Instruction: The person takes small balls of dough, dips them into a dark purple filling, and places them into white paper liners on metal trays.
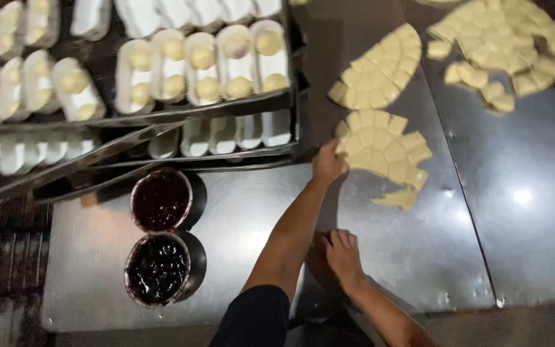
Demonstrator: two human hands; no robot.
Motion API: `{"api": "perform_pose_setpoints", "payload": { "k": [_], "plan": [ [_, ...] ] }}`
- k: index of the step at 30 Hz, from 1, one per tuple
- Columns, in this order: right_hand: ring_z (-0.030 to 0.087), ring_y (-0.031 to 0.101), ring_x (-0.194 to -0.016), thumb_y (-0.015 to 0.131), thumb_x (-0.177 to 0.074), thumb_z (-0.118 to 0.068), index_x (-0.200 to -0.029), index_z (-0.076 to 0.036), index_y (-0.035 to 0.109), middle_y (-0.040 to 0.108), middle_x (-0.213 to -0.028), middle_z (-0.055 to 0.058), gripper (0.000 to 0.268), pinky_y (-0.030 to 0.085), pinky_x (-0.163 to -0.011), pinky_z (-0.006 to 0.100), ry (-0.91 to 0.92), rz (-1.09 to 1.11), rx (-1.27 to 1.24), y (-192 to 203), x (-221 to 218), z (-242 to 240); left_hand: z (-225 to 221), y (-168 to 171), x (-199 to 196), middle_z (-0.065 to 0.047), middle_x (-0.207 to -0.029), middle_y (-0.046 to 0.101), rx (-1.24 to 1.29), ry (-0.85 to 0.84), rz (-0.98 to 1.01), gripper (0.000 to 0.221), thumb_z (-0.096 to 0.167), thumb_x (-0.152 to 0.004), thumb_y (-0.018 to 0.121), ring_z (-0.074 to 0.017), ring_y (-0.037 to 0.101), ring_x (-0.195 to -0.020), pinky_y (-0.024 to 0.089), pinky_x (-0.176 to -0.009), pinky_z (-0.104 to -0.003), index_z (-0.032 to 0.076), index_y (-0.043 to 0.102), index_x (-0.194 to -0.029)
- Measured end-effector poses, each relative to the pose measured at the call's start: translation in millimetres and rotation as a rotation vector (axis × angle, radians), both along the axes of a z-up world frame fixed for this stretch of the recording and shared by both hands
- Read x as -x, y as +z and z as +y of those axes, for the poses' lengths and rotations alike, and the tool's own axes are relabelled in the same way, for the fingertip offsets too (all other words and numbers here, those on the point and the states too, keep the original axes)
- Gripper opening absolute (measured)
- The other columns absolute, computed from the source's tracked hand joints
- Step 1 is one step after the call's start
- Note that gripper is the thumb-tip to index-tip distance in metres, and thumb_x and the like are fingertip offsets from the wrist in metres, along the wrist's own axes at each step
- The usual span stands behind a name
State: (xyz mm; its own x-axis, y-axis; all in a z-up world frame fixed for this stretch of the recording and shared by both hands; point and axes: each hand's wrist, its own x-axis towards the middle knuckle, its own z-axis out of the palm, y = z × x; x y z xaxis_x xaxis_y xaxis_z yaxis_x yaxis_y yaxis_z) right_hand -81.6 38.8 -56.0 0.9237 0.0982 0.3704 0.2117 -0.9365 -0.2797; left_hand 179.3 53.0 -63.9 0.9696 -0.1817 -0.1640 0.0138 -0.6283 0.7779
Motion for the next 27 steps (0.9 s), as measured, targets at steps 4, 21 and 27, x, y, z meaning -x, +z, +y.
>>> {"api": "perform_pose_setpoints", "payload": {
  "k": [4, 21, 27],
  "plan": [
    [0.037, 0.058, -0.098, 0.068, -0.083, -0.011, -0.115, -0.001, 0.069, 0.065, -0.105, 0.017, 0.033, 0.042, -0.089, 0.051, -0.01, 0.046, -0.216, 42.1, -18.6, -46.6, 66.6, 15.2, 21.9, -0.019, -0.108, 0.074, 0.125, -0.009, 0.057, 0.033, 0.013, -0.09, 0.06, -0.035, 0.075, -0.098, 0.058, -0.089, -0.042, 0.018, 0.074, -0.119],
    [0.033, 0.061, -0.1, 0.077, -0.074, -0.015, -0.089, -0.006, 0.071, 0.069, -0.097, 0.014, 0.019, 0.045, -0.091, 0.051, 0.103, 0.06, -0.285, 23.2, 15.3, 0.7, 257.9, 133.9, 234.1, -0.029, -0.116, 0.06, -0.186, 0.178, -0.547, 0.058, 0.017, -0.074, 0.071, -0.0462, 0.054, -0.103, 0.046, -0.087, -0.053, -0.005, 0.065, -0.127],
    [0.031, 0.064, -0.102, 0.079, -0.074, -0.016, -0.097, -0.006, 0.071, 0.07, -0.103, 0.014, 0.027, 0.048, -0.091, 0.048, -0.002, 0.162, 0.088, 24.0, 5.5, -28.9, 255.0, 87.4, 241.3, -0.017, -0.108, 0.065, -0.245, -0.019, -0.382, 0.006, 0.0, -0.089, 0.061, -0.0377, 0.058, -0.105, 0.05, -0.094, -0.047, 0.005, 0.063, -0.094]
  ]
}}
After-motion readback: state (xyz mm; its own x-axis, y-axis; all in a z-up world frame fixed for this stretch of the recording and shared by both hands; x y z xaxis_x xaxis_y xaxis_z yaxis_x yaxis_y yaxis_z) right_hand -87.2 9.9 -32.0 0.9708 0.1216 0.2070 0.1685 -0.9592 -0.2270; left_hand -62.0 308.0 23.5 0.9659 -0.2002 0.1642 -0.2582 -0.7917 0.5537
